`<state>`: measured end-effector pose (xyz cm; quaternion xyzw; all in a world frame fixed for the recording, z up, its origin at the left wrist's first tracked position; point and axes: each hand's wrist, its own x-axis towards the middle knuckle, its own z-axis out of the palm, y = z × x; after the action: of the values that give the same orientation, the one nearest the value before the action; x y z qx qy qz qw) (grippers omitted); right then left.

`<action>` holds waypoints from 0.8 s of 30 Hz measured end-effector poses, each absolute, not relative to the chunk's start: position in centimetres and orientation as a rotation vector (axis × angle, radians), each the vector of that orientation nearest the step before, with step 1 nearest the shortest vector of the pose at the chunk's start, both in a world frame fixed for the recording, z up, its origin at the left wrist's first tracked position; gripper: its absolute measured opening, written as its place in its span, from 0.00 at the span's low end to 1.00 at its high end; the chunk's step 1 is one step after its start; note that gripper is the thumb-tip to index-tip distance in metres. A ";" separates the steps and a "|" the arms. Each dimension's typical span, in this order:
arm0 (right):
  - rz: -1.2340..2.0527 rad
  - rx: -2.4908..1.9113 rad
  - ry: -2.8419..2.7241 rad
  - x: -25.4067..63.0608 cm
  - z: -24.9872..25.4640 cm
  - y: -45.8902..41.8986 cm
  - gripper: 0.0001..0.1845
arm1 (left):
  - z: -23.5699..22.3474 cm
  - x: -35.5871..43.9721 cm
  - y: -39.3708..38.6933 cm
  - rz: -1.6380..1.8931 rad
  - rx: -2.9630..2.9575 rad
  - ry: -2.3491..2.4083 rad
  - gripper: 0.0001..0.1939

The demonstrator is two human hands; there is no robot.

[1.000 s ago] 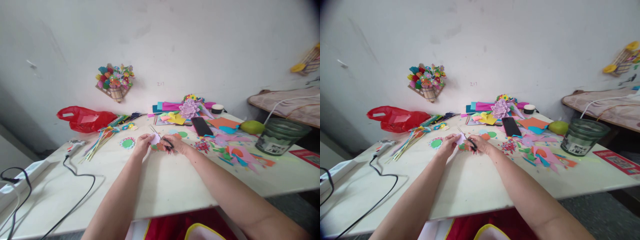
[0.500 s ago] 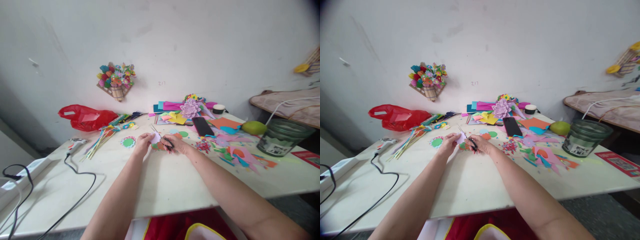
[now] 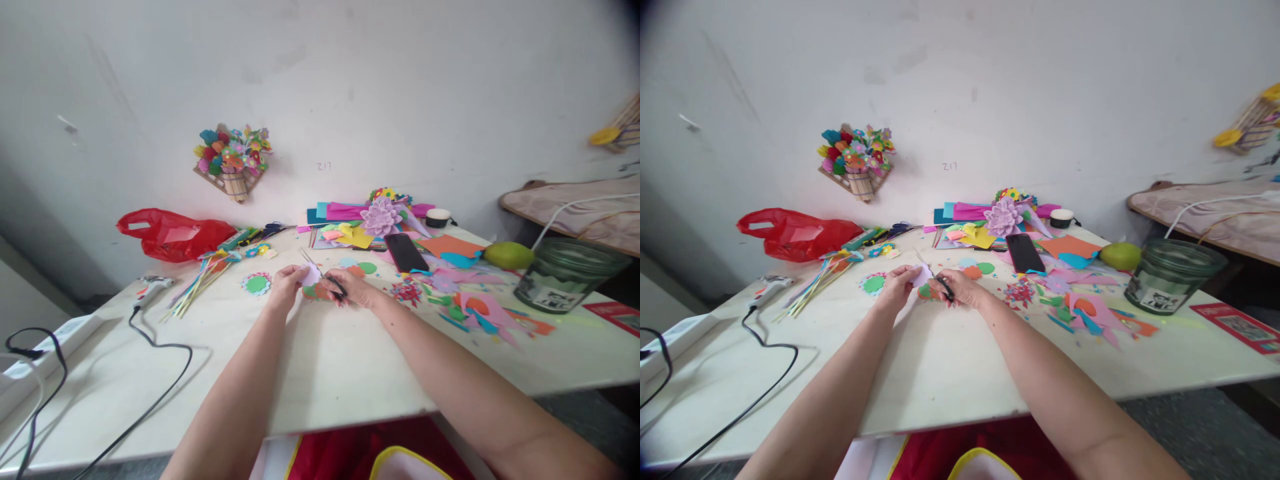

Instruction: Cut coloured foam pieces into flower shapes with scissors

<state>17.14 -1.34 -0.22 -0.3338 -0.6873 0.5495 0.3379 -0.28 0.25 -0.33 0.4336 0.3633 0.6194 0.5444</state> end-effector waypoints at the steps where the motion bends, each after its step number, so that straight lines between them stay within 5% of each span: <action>1: 1.432 -0.873 -1.788 17.1 -0.2 -1.4 0.18 | -0.4 -0.3 0.3 1.469 1.030 0.863 0.13; 24: 1.437 -0.908 -1.745 16.9 -0.1 -1.3 0.15 | -0.5 -0.4 0.4 1.489 1.025 0.847 0.13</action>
<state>16.93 -1.35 -0.13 -0.3498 -0.6722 0.5537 0.3453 -0.40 0.43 -0.54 0.4316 0.3565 0.6269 0.5419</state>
